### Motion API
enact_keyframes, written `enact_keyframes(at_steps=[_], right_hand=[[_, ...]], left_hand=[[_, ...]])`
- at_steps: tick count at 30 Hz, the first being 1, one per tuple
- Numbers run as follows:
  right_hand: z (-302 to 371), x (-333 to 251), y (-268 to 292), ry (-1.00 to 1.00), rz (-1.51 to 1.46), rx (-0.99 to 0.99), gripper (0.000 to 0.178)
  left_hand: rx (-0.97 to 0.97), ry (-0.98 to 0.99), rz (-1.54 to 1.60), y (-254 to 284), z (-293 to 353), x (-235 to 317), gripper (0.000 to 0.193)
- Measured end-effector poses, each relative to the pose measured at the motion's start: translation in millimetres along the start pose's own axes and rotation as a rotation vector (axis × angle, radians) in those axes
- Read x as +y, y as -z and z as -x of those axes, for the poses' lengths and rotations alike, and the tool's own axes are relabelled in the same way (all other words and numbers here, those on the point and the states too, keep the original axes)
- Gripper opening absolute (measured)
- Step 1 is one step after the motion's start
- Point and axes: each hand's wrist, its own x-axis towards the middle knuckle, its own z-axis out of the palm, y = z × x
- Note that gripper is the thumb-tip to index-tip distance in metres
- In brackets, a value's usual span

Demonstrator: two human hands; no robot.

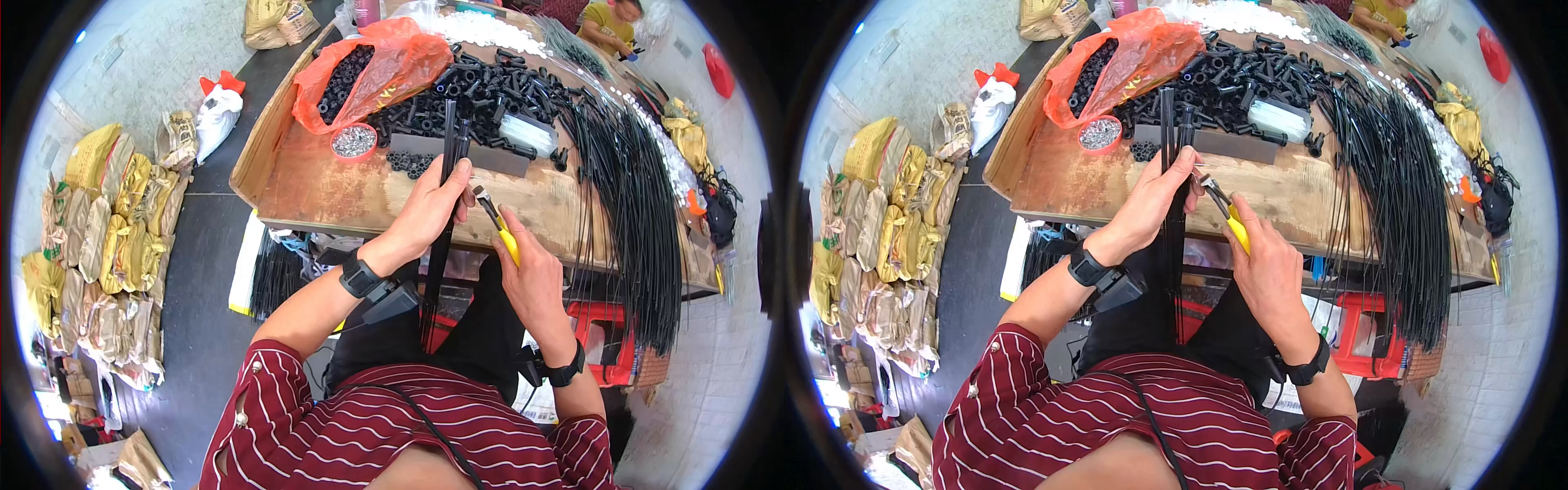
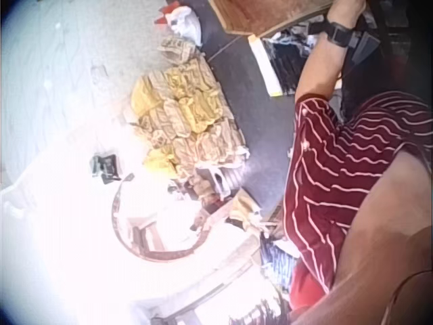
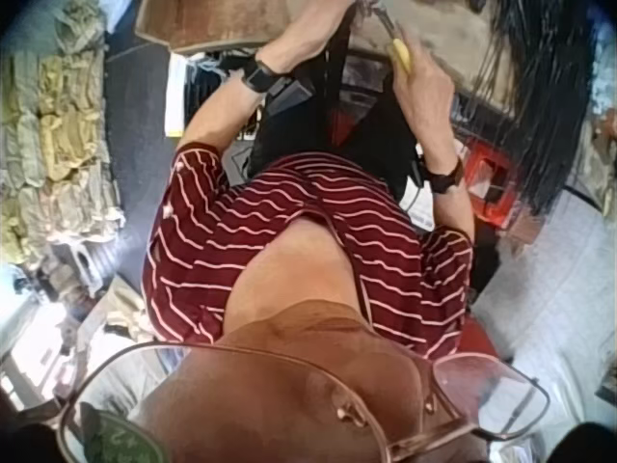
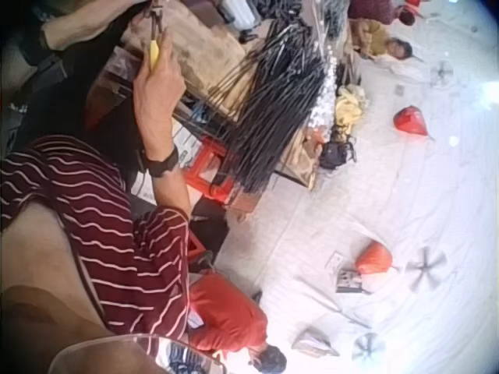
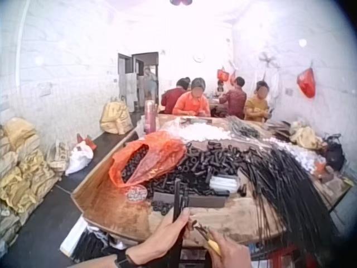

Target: Assembling and securing components of umbrella ribs using pliers in a factory workspace.

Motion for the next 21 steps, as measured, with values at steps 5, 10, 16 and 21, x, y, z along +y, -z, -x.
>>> enact_keyframes(at_steps=[5,10,16,21], right_hand=[[1.2,3.9,-7.9,0.064,0.181,0.043,0.051],[-3.1,1.4,-3.9,0.087,0.267,0.029,0.055],[-7.5,3.3,-0.9,0.098,0.310,0.014,0.057],[-8.8,6.2,-0.4,0.086,0.319,0.006,0.055]], left_hand=[[0.038,-0.004,-0.029,-3.7,2.6,0.8,0.035],[0.034,0.007,-0.047,-1.0,2.1,0.7,0.035],[0.026,0.050,0.026,-2.8,2.8,2.9,0.035],[0.005,0.023,0.022,-1.5,-0.5,-2.3,0.035]])
